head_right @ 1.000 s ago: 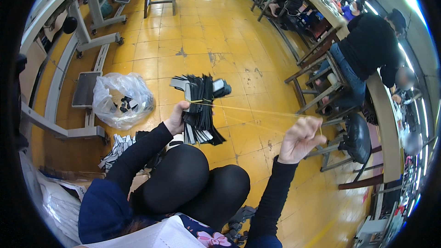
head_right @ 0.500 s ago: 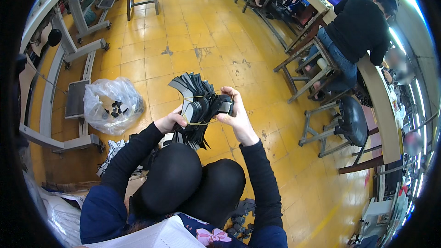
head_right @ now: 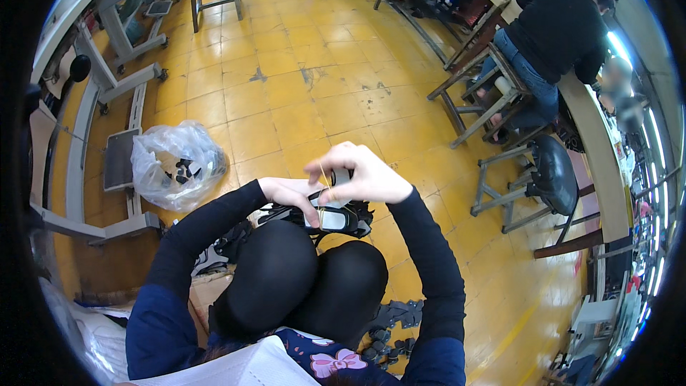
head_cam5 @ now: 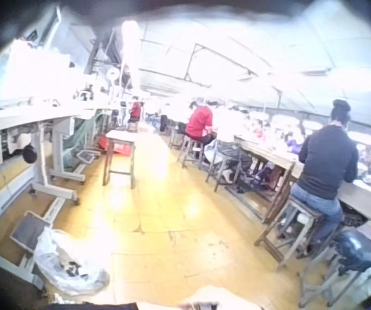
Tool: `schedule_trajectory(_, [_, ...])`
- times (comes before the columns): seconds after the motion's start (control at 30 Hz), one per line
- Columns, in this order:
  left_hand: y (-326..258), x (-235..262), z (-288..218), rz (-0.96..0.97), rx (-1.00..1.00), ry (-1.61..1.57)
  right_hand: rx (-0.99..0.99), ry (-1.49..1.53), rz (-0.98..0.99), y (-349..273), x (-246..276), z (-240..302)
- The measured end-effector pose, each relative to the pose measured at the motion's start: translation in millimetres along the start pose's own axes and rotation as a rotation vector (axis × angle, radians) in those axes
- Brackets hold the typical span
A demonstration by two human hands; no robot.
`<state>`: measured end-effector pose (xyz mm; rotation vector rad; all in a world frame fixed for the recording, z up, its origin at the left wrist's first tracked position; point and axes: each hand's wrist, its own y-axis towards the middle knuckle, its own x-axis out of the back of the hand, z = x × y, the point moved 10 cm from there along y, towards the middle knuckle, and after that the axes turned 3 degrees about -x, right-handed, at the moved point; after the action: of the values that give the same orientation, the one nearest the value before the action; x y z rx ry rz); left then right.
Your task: The person sits on the floor and sorts black plastic parts, picking them up, inspecting them, and stacking them into piles. The person also handles white plastic parts, stacking them separately.
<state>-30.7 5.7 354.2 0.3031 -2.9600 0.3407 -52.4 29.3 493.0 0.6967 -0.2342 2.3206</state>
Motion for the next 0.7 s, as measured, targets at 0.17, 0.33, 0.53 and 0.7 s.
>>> schedule_trajectory(0.17, [-21.6, 27.4, 16.1, -0.403, -0.129, -0.318, 0.187, 0.118, -0.035, -41.0, -2.8, 30.4])
schedule_trajectory(0.33, [-52.3, 41.3, 63.8, -0.718, -0.116, -0.849, -0.582, 0.287, -0.244, -66.1, -11.8, -54.5])
schedule_trajectory(0.53, [-64.9, 44.5, 78.0, -0.737, -0.085, -0.717, -0.331, -0.001, -0.469, -60.8, 2.0, -71.6])
schedule_trajectory(0.7, [-76.5, 44.2, 67.0, -0.788, -0.200, -0.863, -0.405, -0.006, -0.438, -46.8, -8.7, -105.8])
